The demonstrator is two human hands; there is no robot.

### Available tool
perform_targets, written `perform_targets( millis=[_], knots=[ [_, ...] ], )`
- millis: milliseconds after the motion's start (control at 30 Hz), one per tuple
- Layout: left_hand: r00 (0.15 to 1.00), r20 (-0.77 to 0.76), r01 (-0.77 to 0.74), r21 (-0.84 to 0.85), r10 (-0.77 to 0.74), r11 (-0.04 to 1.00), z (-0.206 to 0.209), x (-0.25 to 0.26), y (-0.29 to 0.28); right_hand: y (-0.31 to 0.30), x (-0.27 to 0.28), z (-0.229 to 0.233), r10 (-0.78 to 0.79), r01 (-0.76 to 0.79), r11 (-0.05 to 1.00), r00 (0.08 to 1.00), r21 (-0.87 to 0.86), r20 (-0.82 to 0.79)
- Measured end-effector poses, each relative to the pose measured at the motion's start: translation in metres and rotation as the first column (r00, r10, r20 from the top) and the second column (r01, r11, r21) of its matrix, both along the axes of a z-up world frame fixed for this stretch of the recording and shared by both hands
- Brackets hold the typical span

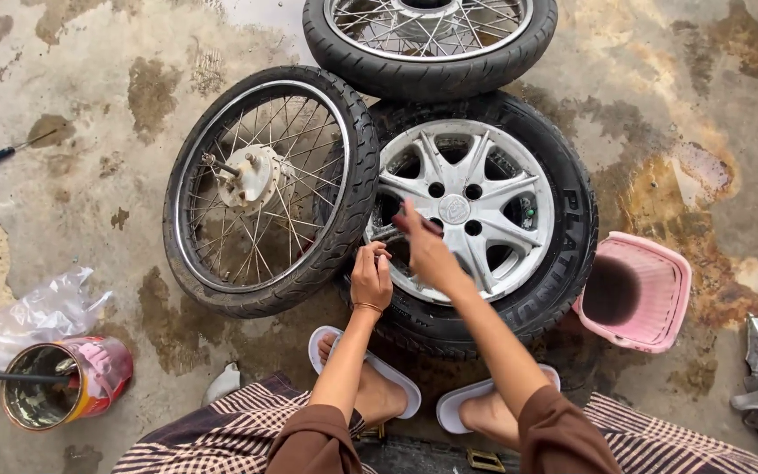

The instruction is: Scrubbing and cleaning a car wheel rim using an abrasive pad while sitting on the ground.

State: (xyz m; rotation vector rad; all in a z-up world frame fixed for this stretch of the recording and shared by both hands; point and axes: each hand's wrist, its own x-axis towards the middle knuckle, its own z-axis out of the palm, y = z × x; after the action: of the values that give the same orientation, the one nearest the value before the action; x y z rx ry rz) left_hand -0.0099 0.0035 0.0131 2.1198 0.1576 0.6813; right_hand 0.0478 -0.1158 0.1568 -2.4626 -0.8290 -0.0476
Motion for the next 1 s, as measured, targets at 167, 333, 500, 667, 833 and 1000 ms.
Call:
perform_targets(
  millis=[167, 333, 500, 667, 833, 1000],
  knots=[
    [1.0, 0.011, 0.008, -0.006, -0.008, 1.0, 0.004, 0.002, 0.001, -0.03, 0.041, -0.159, -0.041, 0.096, 0.988, 0.922, -0.124, 0.385],
    [1.0, 0.022, 0.01, 0.02, -0.011, 1.0, 0.003, 0.002, -0.001, -0.018, 0.037, -0.162, 0.081, -0.022, 0.987, 0.922, -0.157, 0.379],
    [0.999, 0.04, 0.022, 0.016, -0.022, 1.0, -0.002, -0.001, -0.001, -0.039, 0.027, -0.08, -0.187, 0.228, 0.965, 0.943, -0.127, 0.274],
    [0.995, 0.076, 0.053, 0.078, -0.059, 0.996, 0.002, -0.001, 0.0, -0.078, 0.042, -0.069, -0.193, 0.187, 0.97, 0.981, -0.154, -0.028],
    [0.982, 0.145, 0.087, 0.206, -0.118, 0.975, 0.027, 0.01, -0.009, -0.149, 0.048, -0.025, -0.061, 0.122, 0.924, 0.983, -0.362, 0.174],
    [0.905, 0.206, 0.246, 0.459, -0.371, 0.854, 0.063, 0.062, -0.021, -0.243, 0.045, 0.063, 0.246, -0.083, 0.791, 0.95, -0.606, 0.19]
  ],
)
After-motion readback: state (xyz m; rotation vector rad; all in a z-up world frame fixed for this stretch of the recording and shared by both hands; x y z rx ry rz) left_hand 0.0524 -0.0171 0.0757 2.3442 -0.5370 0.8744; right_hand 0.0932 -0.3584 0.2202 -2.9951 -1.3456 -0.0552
